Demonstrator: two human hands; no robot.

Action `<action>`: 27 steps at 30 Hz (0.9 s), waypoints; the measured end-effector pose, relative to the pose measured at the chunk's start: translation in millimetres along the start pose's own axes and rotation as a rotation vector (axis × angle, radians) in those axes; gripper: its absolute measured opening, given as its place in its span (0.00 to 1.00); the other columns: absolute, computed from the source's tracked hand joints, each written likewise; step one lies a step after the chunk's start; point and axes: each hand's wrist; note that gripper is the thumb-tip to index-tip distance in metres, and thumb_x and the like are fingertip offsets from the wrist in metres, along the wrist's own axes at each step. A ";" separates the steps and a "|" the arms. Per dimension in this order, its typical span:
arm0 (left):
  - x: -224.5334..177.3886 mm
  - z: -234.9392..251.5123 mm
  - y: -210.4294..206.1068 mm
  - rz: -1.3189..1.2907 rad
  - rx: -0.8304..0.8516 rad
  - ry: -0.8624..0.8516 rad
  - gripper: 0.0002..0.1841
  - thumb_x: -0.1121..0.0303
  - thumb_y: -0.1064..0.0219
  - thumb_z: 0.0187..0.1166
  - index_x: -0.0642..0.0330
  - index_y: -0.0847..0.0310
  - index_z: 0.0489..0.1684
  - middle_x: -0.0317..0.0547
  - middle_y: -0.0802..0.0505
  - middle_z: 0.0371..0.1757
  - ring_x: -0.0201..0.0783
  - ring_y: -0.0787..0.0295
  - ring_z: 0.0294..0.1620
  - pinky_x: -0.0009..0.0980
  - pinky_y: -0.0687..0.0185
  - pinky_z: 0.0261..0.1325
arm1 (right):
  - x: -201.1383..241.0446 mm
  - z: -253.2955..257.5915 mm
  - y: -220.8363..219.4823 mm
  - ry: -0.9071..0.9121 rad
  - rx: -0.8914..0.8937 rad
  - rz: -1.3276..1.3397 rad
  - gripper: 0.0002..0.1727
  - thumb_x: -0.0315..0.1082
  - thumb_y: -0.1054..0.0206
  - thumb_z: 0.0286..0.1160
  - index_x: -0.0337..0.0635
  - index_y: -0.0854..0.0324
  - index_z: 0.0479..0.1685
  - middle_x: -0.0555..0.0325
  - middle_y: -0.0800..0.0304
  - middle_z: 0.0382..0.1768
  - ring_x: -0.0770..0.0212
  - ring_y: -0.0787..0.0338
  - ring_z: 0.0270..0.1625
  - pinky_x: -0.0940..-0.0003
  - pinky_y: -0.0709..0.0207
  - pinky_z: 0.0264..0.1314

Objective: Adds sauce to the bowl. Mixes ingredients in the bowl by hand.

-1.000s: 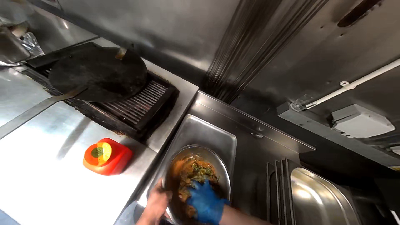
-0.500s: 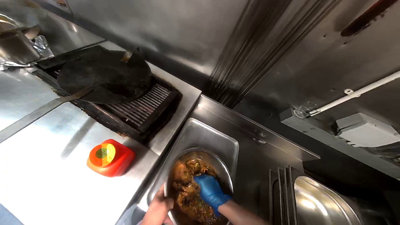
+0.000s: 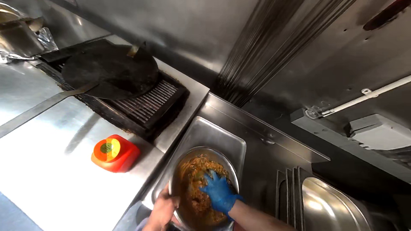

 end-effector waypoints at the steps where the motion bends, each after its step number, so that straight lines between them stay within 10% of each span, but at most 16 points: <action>1: 2.6 0.1 -4.9 -0.026 -0.005 -0.015 0.38 0.90 0.39 0.69 0.55 0.35 0.84 0.59 0.08 0.51 0.53 0.05 0.35 0.50 0.09 0.22 | 4.8 10.1 1.0 -0.111 -0.032 0.053 0.51 0.28 0.19 0.49 0.72 0.28 0.84 0.43 0.50 0.94 0.21 0.51 0.89 0.19 0.30 0.62; 3: 8.4 3.0 -9.3 -0.046 -0.029 -0.061 0.37 0.91 0.38 0.66 0.57 0.32 0.81 0.57 0.07 0.52 0.49 0.05 0.38 0.46 0.08 0.28 | 31.2 28.3 -3.2 -0.241 -0.080 0.227 0.51 0.29 0.21 0.52 0.66 0.32 0.88 0.35 0.51 0.92 0.20 0.42 0.85 0.28 0.18 0.59; 5: 11.2 6.4 -6.1 -0.046 -0.036 -0.074 0.39 0.91 0.38 0.62 0.58 0.30 0.80 0.56 0.07 0.53 0.48 0.05 0.40 0.45 0.08 0.31 | 50.5 31.4 -9.0 -0.191 -0.102 0.327 0.35 0.27 0.24 0.56 0.52 0.20 0.74 0.33 0.28 0.78 0.26 0.26 0.76 0.32 0.16 0.56; 9: 1.7 2.8 -1.8 -0.032 0.023 0.021 0.40 0.90 0.40 0.65 0.53 0.36 0.83 0.60 0.08 0.52 0.57 0.05 0.32 0.52 0.12 0.16 | 33.4 19.8 2.2 -0.150 -0.032 0.341 0.23 0.27 0.32 0.66 0.49 0.14 0.64 0.45 0.10 0.62 0.38 0.12 0.64 0.32 0.18 0.56; 19: 5.4 0.2 -2.8 -0.041 0.063 0.041 0.40 0.89 0.42 0.69 0.51 0.43 0.87 0.61 0.09 0.51 0.58 0.05 0.34 0.54 0.10 0.20 | 26.7 42.4 43.3 -0.497 -0.327 0.699 0.42 0.51 0.35 0.76 0.47 0.40 0.92 0.41 0.30 0.84 0.41 0.34 0.88 0.43 0.40 0.88; 23: -4.6 4.4 -2.1 0.016 -0.002 0.025 0.39 0.89 0.39 0.67 0.52 0.38 0.83 0.60 0.10 0.53 0.56 0.06 0.37 0.52 0.12 0.20 | 75.6 39.6 34.2 -0.141 -0.157 0.489 0.38 0.46 0.29 0.66 0.53 0.27 0.84 0.43 0.24 0.79 0.38 0.27 0.81 0.34 0.25 0.72; 27: -12.6 4.2 3.5 0.058 -0.049 -0.012 0.37 0.90 0.37 0.66 0.53 0.31 0.81 0.58 0.09 0.57 0.52 0.06 0.44 0.51 0.09 0.28 | 37.4 -9.1 -1.3 0.294 -0.063 0.093 0.36 0.40 0.19 0.55 0.64 0.17 0.73 0.55 0.29 0.86 0.29 0.45 0.90 0.10 0.55 0.77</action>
Point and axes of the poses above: each hand's wrist, its own z-axis towards the middle knuckle, its own y-axis out of the back of the hand, x = y × z
